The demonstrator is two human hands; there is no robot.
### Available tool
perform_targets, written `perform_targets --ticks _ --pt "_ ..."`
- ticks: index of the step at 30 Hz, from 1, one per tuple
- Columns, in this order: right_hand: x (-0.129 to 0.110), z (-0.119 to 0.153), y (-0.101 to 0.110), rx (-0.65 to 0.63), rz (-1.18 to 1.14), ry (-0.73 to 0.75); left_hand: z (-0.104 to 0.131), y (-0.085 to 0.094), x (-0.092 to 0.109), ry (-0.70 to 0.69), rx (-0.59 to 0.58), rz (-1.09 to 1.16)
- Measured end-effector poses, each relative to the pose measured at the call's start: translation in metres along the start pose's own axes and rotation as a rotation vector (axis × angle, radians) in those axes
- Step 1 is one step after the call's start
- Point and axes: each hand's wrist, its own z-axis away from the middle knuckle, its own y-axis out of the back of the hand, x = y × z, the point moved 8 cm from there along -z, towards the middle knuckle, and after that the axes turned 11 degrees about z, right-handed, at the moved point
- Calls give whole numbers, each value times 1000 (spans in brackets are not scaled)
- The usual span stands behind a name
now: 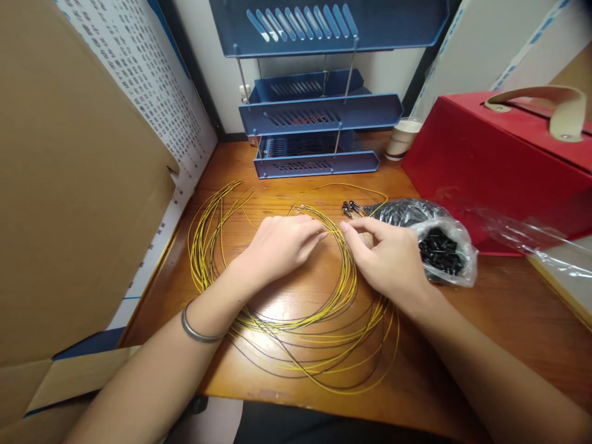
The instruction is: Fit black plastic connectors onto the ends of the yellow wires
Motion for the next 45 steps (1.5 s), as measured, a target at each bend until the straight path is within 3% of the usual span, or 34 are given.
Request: perform_targets --ticks 11,17,25,31,37,45 --pt "-22 9 -10 -81 -124 215 1 2 0 0 40 33" --pt "-5 3 0 22 -22 65 0 2 3 1 36 19" --pt "-20 9 -10 -65 -74 184 2 3 5 -52 59 22" --pt "-2 2 2 75 -2 38 1 3 5 -62 88 30" --pt "-16 7 -3 44 -75 205 2 5 7 -114 136 29" --pt "-7 2 2 111 -49 120 2 6 8 -114 155 47"
